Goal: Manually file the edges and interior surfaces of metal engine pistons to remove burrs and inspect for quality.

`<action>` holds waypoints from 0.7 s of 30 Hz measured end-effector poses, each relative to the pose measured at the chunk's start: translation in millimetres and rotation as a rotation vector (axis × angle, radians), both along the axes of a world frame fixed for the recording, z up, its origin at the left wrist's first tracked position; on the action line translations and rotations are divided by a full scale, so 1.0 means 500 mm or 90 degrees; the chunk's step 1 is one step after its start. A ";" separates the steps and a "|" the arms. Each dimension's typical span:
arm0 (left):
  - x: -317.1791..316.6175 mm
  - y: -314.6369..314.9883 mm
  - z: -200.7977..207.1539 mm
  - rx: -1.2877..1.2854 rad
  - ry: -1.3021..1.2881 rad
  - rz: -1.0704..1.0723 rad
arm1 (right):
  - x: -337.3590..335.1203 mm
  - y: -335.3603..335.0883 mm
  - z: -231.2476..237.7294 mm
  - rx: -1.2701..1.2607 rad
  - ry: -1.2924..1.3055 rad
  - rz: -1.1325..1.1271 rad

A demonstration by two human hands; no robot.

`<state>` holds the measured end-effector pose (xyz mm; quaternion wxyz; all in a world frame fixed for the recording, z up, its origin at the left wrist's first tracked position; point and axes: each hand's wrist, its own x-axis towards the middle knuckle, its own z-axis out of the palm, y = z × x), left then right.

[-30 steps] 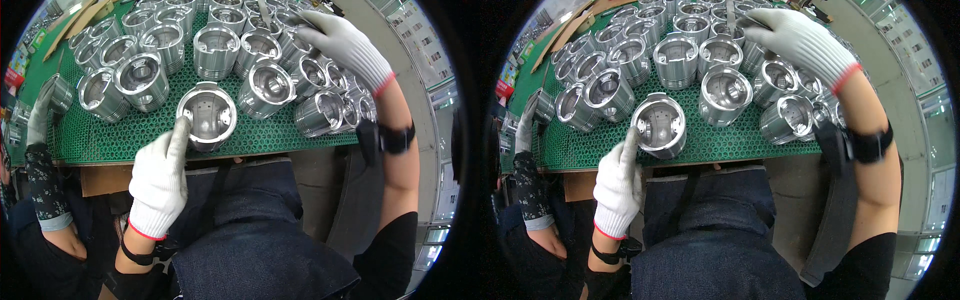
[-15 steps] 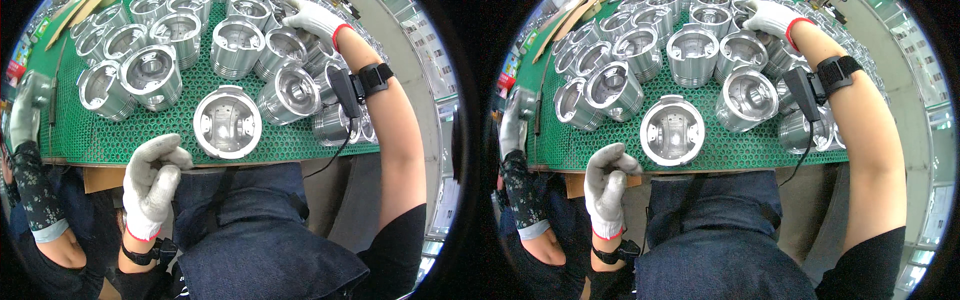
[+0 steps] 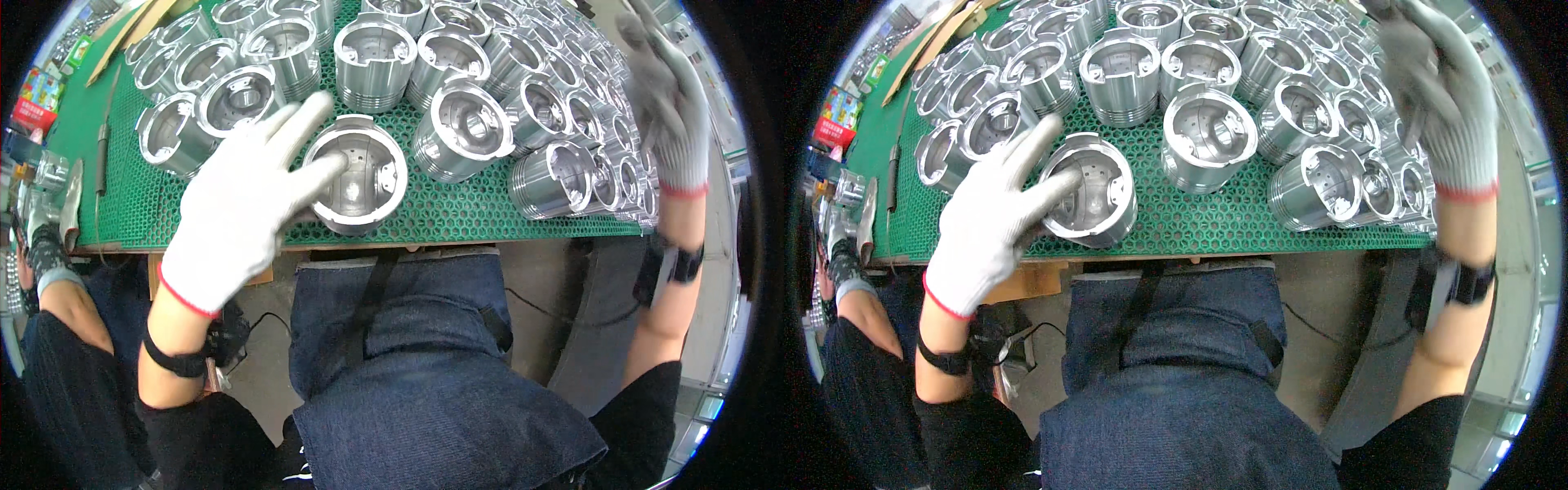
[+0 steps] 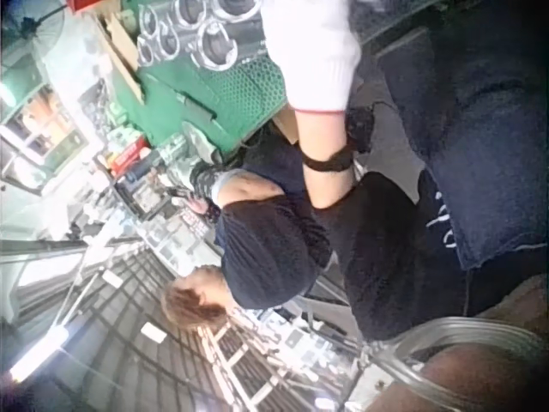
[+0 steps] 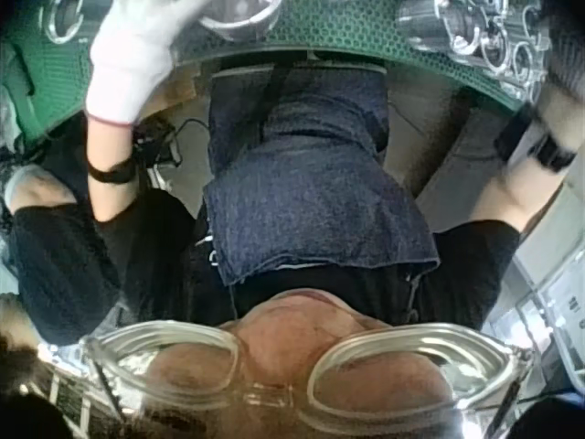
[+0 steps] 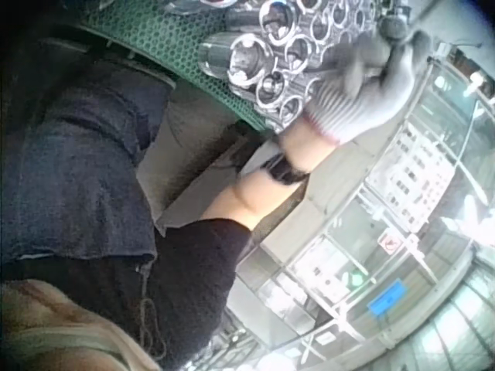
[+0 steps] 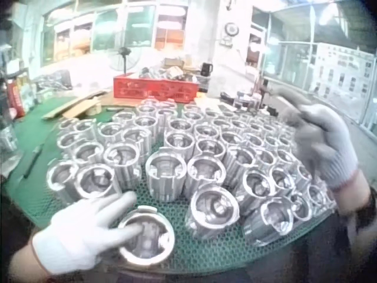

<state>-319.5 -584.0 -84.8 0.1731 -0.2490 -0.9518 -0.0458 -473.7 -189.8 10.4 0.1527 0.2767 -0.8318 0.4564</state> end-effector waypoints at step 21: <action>0.040 0.091 -0.172 0.597 -0.140 0.149 | 0.298 -0.121 -0.198 0.516 0.035 0.183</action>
